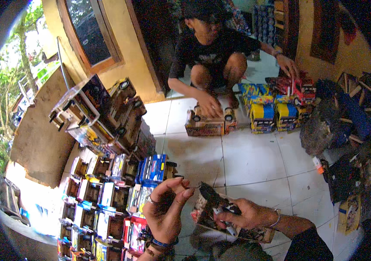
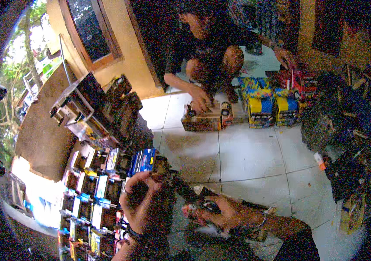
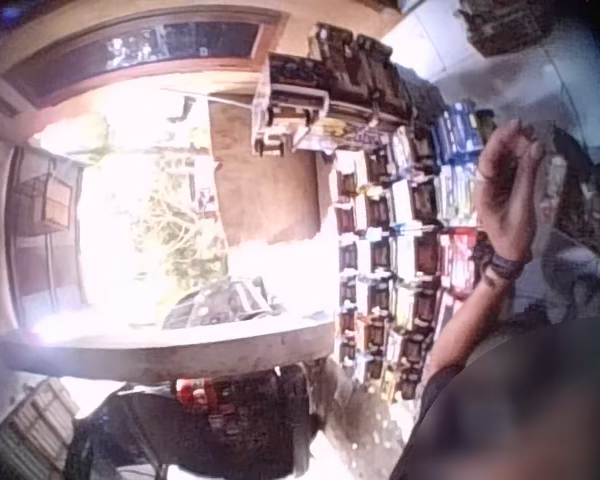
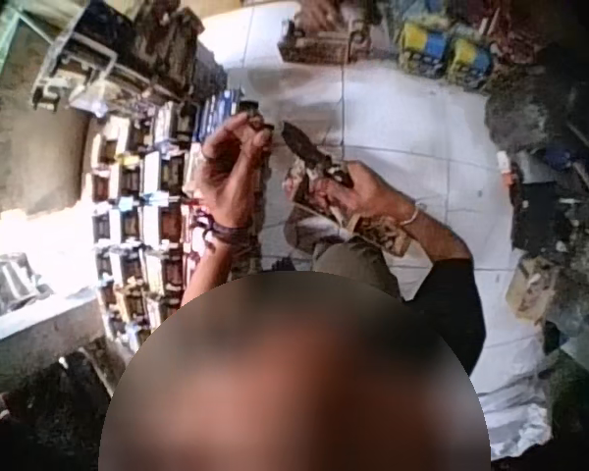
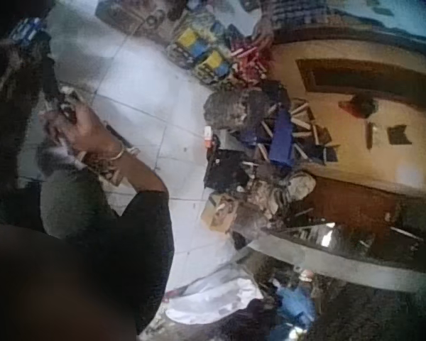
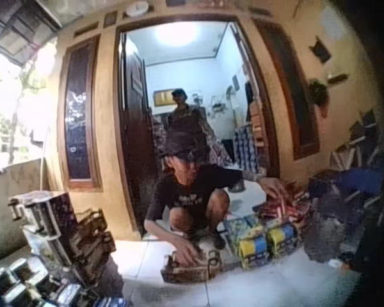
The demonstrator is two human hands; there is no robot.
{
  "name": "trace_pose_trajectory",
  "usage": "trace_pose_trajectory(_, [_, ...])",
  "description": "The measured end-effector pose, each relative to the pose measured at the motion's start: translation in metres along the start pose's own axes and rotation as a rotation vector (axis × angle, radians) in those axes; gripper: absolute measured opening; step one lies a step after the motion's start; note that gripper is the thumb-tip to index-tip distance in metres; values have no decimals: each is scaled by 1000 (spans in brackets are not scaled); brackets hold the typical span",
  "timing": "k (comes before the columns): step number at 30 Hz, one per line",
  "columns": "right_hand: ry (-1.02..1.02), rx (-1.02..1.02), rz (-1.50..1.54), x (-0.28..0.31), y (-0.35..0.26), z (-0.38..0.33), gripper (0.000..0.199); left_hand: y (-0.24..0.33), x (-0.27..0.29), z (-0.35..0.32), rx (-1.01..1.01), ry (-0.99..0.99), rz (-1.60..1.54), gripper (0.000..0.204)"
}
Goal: The person sits on the floor and assembles small wooden toy trucks. They use a hammer to drive nails into the wooden bodies and attach wheels. The person repeatedly picks up nails, positions them on the toy, and hammers them in place.
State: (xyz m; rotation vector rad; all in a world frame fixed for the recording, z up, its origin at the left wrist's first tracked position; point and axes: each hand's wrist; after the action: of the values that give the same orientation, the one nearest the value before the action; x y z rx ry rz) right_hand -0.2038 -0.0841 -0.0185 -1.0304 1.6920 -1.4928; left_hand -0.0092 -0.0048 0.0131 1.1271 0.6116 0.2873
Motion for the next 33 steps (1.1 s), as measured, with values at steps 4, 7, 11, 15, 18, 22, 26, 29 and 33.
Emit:
trace_pose_trajectory(4, [-103,-20,127,2,-2,2,24,-2,6,1,-29,-43,8,37])
trace_pose_trajectory(7, [-149,-23,148,0,1,4,23,-4,10,-1,-23,-66,-27,36])
trace_pose_trajectory(11, [-188,-17,294,-6,0,3,22,-4,12,-1,27,-78,-107,37])
trace_pose_trajectory(15, [-84,49,172,-9,1,3,21,-2,12,0,46,-84,-101,35])
trace_pose_trajectory(18, [88,-49,-120,-9,5,6,21,0,13,0,101,-31,-61,34])
trace_pose_trajectory(22, [147,101,-185,-3,12,8,22,3,13,-4,159,-33,-128,36])
trace_pose_trajectory(26, [229,87,-252,5,17,9,25,7,11,-8,241,-35,-180,38])
trace_pose_trajectory(29, [422,379,-555,8,22,16,40,12,8,-7,295,-5,-173,40])
trace_pose_trajectory(33, [540,531,-713,15,25,19,56,20,6,-6,453,77,-162,42])
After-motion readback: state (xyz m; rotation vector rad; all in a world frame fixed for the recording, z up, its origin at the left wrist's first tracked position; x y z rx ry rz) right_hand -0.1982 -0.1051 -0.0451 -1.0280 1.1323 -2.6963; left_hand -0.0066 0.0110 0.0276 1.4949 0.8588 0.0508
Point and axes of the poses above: each hand's wrist, its own z-axis towards the middle knuckle, its own x-axis out of the back of the hand, y = z × x, and after that the axes turned 5 degrees about y, right-handed
